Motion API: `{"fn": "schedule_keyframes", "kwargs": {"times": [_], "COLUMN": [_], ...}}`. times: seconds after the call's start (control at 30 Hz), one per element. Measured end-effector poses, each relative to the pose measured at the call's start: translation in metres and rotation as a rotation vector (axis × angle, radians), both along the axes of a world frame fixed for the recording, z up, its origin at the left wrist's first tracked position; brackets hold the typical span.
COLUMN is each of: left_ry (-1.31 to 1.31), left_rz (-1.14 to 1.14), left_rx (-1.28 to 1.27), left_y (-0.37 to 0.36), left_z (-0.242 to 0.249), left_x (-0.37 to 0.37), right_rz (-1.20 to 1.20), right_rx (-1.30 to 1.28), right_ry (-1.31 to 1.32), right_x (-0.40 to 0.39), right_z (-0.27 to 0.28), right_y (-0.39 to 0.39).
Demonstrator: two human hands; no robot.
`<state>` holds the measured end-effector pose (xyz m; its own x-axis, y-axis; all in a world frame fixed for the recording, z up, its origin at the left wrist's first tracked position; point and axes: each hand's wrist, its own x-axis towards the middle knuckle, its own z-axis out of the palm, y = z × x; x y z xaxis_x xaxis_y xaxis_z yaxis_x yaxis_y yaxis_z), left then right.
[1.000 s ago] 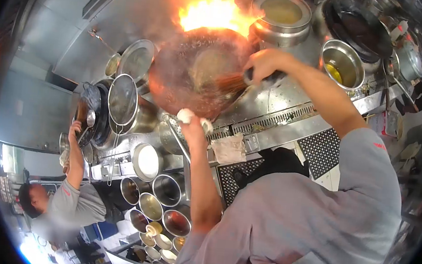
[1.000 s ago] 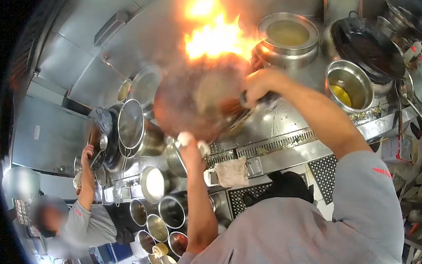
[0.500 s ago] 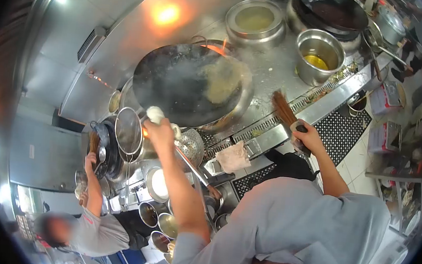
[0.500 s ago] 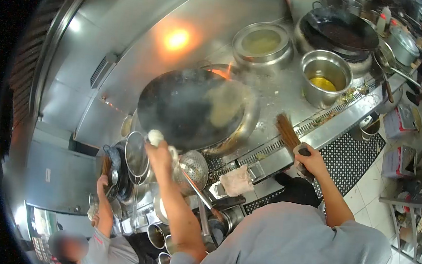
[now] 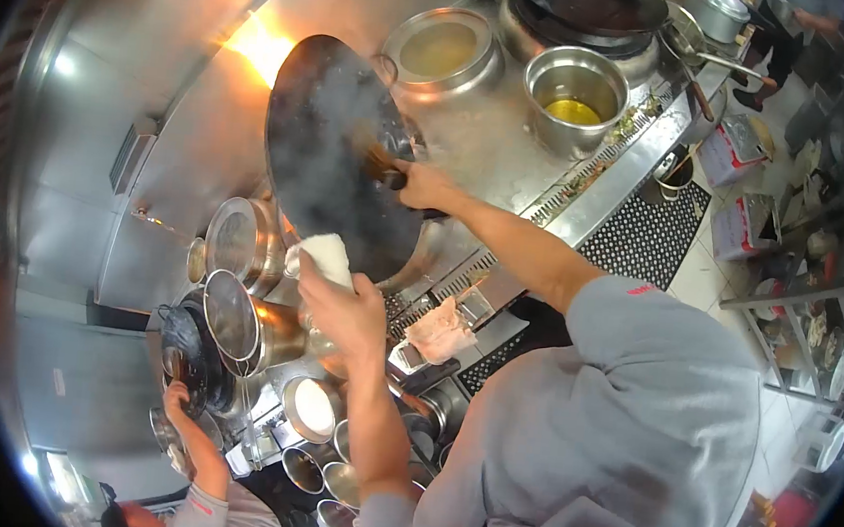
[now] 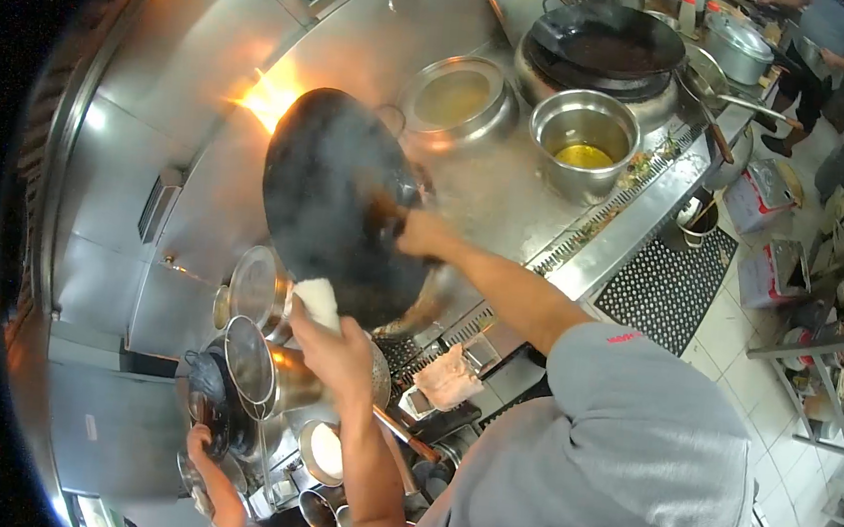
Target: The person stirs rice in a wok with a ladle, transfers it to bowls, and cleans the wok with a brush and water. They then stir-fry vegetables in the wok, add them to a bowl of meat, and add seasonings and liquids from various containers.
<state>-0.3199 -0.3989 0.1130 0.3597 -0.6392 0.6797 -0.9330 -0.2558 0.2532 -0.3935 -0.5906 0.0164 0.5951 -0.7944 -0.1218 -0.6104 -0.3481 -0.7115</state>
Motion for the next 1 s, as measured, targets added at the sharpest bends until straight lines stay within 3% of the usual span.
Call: {"fn": "schedule_keyframes", "kwargs": {"times": [0.07, 0.13, 0.2, 0.23, 0.27, 0.33, 0.43, 0.47, 0.5, 0.53, 0.57, 0.6, 0.63, 0.67, 0.73, 0.77, 0.8, 0.83, 0.87, 0.9, 0.93, 1.0], "left_ry": [0.044, 0.248, 0.503, 0.572, 0.641, 0.748, 0.828, 1.131, 1.101, 1.194, 1.286, 1.374, 1.37, 1.339, 1.424, 1.611, 1.79, 1.899, 1.996, 1.994, 1.99, 1.924], "left_rz": [-0.024, 0.01, 0.122, 0.161, 0.212, 0.319, 0.23, 0.279, 0.266, 0.279, 0.295, 0.315, 0.359, 0.405, 0.355, 0.283, 0.2, 0.104, 0.006, -0.017, -0.035, -0.23], "left_rx": [-0.01, -0.1, -0.083, -0.07, -0.079, -0.032, -0.061, -0.035, -0.053, -0.105, -0.164, -0.226, -0.256, -0.298, -0.383, -0.397, -0.416, -0.446, -0.484, -0.478, -0.489, -0.596], "left_y": [-0.001, -0.003, 0.001, 0.007, 0.012, 0.02, 0.026, 0.021, 0.02, 0.007, -0.007, -0.023, -0.026, -0.04, -0.053, -0.043, -0.031, -0.02, -0.007, 0.013, 0.034, 0.058], "left_z": [-0.01, -0.01, -0.011, -0.016, -0.024, -0.039, -0.131, -0.077, -0.139, -0.159, -0.178, -0.197, -0.162, -0.169, -0.185, -0.167, -0.144, -0.149, -0.156, -0.138, -0.118, -0.139], "left_x": [0.001, 0.017, 0.035, 0.044, 0.052, 0.062, 0.101, 0.063, 0.086, 0.087, 0.087, 0.088, 0.07, 0.074, 0.087, 0.082, 0.077, 0.075, 0.073, 0.062, 0.05, 0.046], "right_rz": [0.061, 0.234, 0.301, 0.143, -0.06, -0.275, -0.173, -0.14, -0.119, -0.097, -0.072, -0.076, -0.053, -0.032, 0.224, 0.381, 0.494, 0.719, 0.699, 0.642, 0.722, 0.819], "right_rx": [0.162, -0.096, -0.082, -0.007, -0.073, -0.135, -0.12, -0.164, -0.092, -0.128, -0.074, -0.469, -0.541, -0.615, -0.158, 0.075, 0.331, 0.635, 1.036, 1.22, 1.217, 1.292], "right_ry": [-0.366, -0.251, -0.152, 0.038, 0.095, 0.177, 0.409, 0.404, 0.46, 0.366, 0.449, 0.607, 0.604, 0.601, 0.363, 0.243, 0.063, 0.042, 0.003, 0.067, 0.116, -0.278], "right_x": [0.0, -0.044, -0.077, -0.106, -0.12, -0.154, -0.17, -0.174, -0.171, -0.173, -0.171, -0.172, -0.159, -0.145, -0.103, -0.083, -0.076, -0.051, -0.04, -0.027, -0.013, 0.017], "right_z": [0.025, 0.06, -0.014, -0.013, -0.053, -0.067, -0.099, -0.133, -0.137, -0.141, -0.136, -0.148, -0.133, -0.117, -0.057, -0.037, -0.107, -0.098, -0.127, -0.123, -0.139, -0.226], "right_y": [0.032, 0.098, 0.088, 0.077, 0.058, 0.038, 0.036, 0.036, 0.036, 0.041, 0.042, 0.052, 0.054, 0.056, 0.088, 0.107, 0.113, 0.138, 0.162, 0.192, 0.203, 0.249]}}
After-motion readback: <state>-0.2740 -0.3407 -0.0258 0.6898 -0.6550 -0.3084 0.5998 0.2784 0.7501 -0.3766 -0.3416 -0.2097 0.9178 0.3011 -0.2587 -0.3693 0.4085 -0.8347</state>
